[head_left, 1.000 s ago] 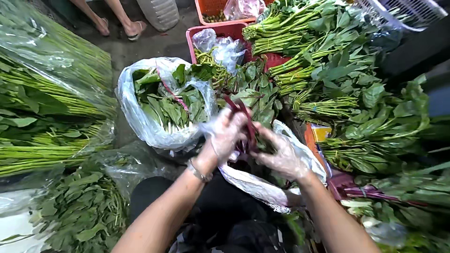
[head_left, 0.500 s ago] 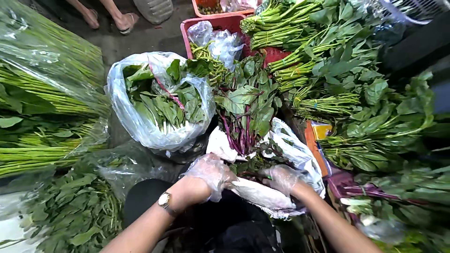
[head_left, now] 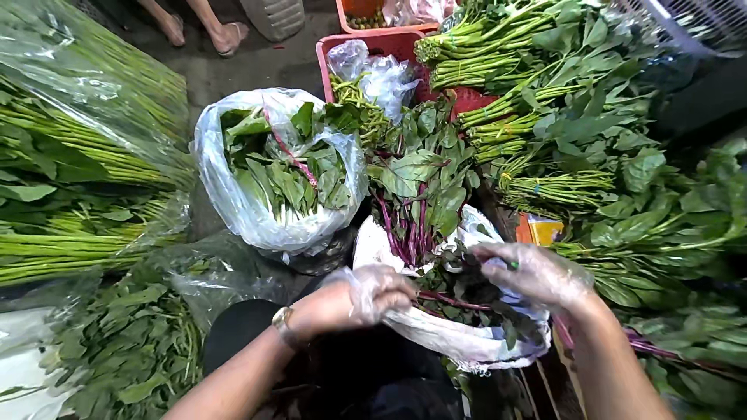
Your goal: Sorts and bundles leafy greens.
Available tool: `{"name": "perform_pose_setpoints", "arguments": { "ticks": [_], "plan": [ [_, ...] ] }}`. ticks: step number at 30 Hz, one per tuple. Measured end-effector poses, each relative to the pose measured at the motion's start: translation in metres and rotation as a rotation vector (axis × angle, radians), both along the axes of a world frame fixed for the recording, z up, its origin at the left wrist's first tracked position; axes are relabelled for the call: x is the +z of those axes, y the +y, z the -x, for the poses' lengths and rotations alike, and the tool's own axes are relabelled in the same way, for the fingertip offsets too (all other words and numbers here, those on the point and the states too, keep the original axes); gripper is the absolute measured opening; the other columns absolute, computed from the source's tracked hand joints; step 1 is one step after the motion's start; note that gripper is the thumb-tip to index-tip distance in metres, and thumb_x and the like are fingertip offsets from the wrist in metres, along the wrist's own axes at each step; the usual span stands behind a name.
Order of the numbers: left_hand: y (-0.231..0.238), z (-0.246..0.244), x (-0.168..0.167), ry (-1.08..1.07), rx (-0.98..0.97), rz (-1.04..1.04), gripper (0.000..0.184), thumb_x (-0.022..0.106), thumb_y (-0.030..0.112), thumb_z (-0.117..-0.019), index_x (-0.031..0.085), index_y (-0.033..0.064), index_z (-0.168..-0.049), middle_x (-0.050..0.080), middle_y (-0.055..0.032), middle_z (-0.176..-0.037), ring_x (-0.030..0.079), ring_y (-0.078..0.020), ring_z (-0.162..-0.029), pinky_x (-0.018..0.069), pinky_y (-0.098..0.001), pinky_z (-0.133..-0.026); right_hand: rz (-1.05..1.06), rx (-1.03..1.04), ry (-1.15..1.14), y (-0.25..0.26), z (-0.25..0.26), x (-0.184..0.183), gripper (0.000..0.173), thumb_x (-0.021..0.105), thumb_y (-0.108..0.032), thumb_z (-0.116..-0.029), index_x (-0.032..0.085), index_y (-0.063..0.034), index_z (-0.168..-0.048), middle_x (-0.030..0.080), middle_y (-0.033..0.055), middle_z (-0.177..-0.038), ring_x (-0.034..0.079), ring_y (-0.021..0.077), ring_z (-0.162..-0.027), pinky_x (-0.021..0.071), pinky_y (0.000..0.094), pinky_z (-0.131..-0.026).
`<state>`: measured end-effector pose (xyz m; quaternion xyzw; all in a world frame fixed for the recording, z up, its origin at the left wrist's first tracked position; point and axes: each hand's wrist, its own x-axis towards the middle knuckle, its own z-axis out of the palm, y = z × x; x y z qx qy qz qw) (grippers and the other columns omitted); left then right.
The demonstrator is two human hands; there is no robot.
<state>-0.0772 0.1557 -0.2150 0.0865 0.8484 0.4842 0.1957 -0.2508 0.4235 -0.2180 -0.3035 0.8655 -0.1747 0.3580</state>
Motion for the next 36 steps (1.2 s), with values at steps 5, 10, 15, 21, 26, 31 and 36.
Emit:
{"name": "perform_pose_setpoints", "arguments": {
  "ticks": [5,10,15,21,26,31,36],
  "plan": [
    [-0.008,0.059,-0.014,-0.181,0.341,0.429,0.033,0.055,0.014,-0.1026,0.061,0.0093,-0.134,0.065,-0.0207,-0.125,0.064,-0.0385,-0.114,0.0488,-0.0608,-0.097,0.227,-0.267,0.097,-0.067,-0.012,-0.022,0.021,0.063,-0.017,-0.1011,0.07,-0.0039,-0.116,0.073,0.0132,-0.104,0.07,0.0248,-0.095,0.0555,0.0494,-0.09],
    [-0.014,0.091,-0.062,-0.182,0.213,0.575,0.048,0.064,0.008,-0.0943,0.059,0.0199,-0.141,0.061,-0.021,-0.134,0.058,-0.0429,-0.123,0.0484,-0.064,-0.096,0.158,0.167,0.252,-0.09,-0.019,-0.057,0.053,0.06,-0.001,-0.0901,0.068,-0.0272,-0.136,0.063,0.0227,-0.13,0.065,0.0421,-0.112,0.049,0.0637,-0.094],
    [-0.03,0.089,-0.029,0.165,0.207,0.571,0.032,0.069,0.006,-0.0922,0.073,0.0189,-0.121,0.067,-0.0167,-0.12,0.065,-0.0389,-0.108,0.0522,-0.0604,-0.089,0.793,0.007,0.393,-0.054,-0.004,-0.069,0.027,0.066,0.002,-0.0842,0.077,-0.0029,-0.108,0.074,0.0148,-0.107,0.071,0.0242,-0.098,0.0576,0.0429,-0.091],
    [-0.048,0.072,0.01,0.307,0.171,0.599,0.04,0.074,0.003,-0.0867,0.073,0.0209,-0.123,0.067,-0.0144,-0.122,0.066,-0.0378,-0.103,0.0531,-0.0621,-0.086,0.444,0.017,0.336,-0.035,0.006,-0.036,0.043,0.059,0.002,-0.0941,0.071,-0.0153,-0.132,0.072,0.0125,-0.124,0.068,0.0306,-0.116,0.0514,0.0557,-0.102],
    [0.0,0.071,-0.014,-0.088,0.021,0.606,0.042,0.057,0.02,-0.1026,0.06,0.0269,-0.144,0.057,-0.0156,-0.143,0.059,-0.0387,-0.124,0.0463,-0.062,-0.101,0.45,-0.049,0.508,-0.1,0.073,-0.026,0.044,0.076,-0.026,-0.0913,0.069,-0.0078,-0.13,0.068,0.0183,-0.128,0.065,0.0344,-0.119,0.0487,0.0575,-0.104],
    [0.027,0.068,-0.027,-0.267,-0.014,0.699,0.046,0.063,0.024,-0.0962,0.059,0.0293,-0.142,0.052,-0.0145,-0.148,0.053,-0.0392,-0.132,0.0429,-0.0626,-0.104,-0.181,0.154,0.491,-0.182,0.083,-0.045,0.066,0.072,-0.053,-0.0886,0.057,-0.0235,-0.146,0.052,0.0221,-0.148,0.058,0.0463,-0.124,0.0459,0.0683,-0.098],
    [0.021,0.064,-0.027,-0.241,-0.013,0.666,0.043,0.062,0.022,-0.097,0.062,0.0281,-0.139,0.052,-0.0162,-0.148,0.053,-0.041,-0.131,0.0438,-0.0628,-0.102,0.435,-0.189,0.353,-0.147,0.099,-0.015,0.031,0.069,-0.026,-0.0972,0.073,-0.0043,-0.119,0.071,0.0194,-0.119,0.067,0.0342,-0.115,0.0475,0.0587,-0.104]
  ]
}}
